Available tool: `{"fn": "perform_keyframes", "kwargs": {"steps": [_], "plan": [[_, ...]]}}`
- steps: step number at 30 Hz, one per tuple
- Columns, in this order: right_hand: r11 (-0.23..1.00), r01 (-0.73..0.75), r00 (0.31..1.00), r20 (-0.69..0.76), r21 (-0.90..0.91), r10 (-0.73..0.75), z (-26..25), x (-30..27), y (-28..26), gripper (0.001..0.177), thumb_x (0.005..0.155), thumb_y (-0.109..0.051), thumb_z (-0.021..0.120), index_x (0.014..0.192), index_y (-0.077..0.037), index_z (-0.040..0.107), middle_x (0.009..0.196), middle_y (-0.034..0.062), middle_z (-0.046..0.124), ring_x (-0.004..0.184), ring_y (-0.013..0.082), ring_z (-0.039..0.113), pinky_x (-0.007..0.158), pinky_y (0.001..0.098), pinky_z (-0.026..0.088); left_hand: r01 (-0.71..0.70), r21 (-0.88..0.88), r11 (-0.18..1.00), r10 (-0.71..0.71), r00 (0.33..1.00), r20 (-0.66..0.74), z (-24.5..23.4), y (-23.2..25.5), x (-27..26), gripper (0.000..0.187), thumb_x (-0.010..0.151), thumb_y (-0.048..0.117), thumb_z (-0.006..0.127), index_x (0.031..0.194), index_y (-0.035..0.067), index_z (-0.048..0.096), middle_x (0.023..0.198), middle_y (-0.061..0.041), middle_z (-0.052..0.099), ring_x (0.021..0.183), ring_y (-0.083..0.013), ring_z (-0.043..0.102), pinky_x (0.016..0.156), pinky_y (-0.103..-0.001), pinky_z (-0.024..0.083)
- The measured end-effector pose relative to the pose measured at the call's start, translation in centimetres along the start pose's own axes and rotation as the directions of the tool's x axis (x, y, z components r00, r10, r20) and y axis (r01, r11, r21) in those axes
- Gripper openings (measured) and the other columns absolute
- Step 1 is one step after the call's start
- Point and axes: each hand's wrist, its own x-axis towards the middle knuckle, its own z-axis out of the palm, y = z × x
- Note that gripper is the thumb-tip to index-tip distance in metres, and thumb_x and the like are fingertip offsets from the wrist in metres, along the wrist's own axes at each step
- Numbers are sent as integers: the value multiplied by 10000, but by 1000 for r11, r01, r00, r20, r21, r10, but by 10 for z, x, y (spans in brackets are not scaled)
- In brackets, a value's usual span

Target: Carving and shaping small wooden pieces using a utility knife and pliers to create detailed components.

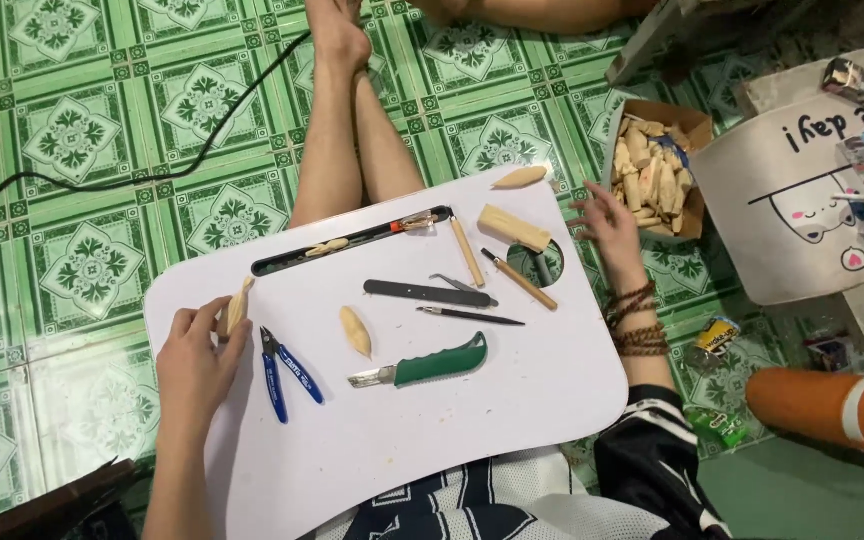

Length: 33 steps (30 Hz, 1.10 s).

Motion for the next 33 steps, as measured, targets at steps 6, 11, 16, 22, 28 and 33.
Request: {"fn": "perform_keyframes", "kwargs": {"steps": [6,11,16,22,28,33], "plan": [[976,180,937,325,-126,-131,53,35,-79,684,795,-24,852,1415,-21,563,1360,200,595,1207,289,564,997,417,508,13,11,1000,-13,1000,-13,1,0,-1,441,1018,410,660,1373,150,685,1046,-114,642,850,-327,729,762,-446,588],[997,58,982,181,-54,-47,55,56,-64,314,874,-71,830,1168,-40,724,972,79,704,881,139,661,769,274,595,9,11,1000,-9,1000,-8,0,2,-3,440,1023,407,657,1373,143,688,1034,-129,652,847,-331,733,753,-438,589],[927,-50,995,102,372,12,45,72,-66,111,961,-132,739,1063,-90,723,901,100,702,863,220,721,759,324,628,8,31,999,-8,1000,-21,1,3,-3,441,1023,407,664,1373,141,691,1026,-130,660,838,-327,737,740,-425,593],[683,-90,963,240,724,-127,24,92,-85,348,922,-196,799,1220,-41,707,949,67,685,858,216,652,804,379,535,16,-11,1000,-17,998,-53,0,8,-3,464,961,364,695,1354,117,702,988,-109,623,699,-233,640,674,-354,528],[656,-13,971,165,755,-170,16,103,-99,306,932,-291,778,1104,-46,710,938,24,657,869,182,620,840,374,511,14,39,999,-10,997,-80,6,3,-6,444,963,375,679,1357,171,702,1100,-121,616,712,-257,660,667,-373,553],[569,38,983,71,822,-168,-1,111,-98,270,940,-244,759,1132,-75,673,952,22,636,888,174,606,828,346,515,39,110,993,-34,998,-44,13,-4,0,436,974,425,640,1356,224,699,1161,-114,618,742,-249,700,663,-355,583]]}}
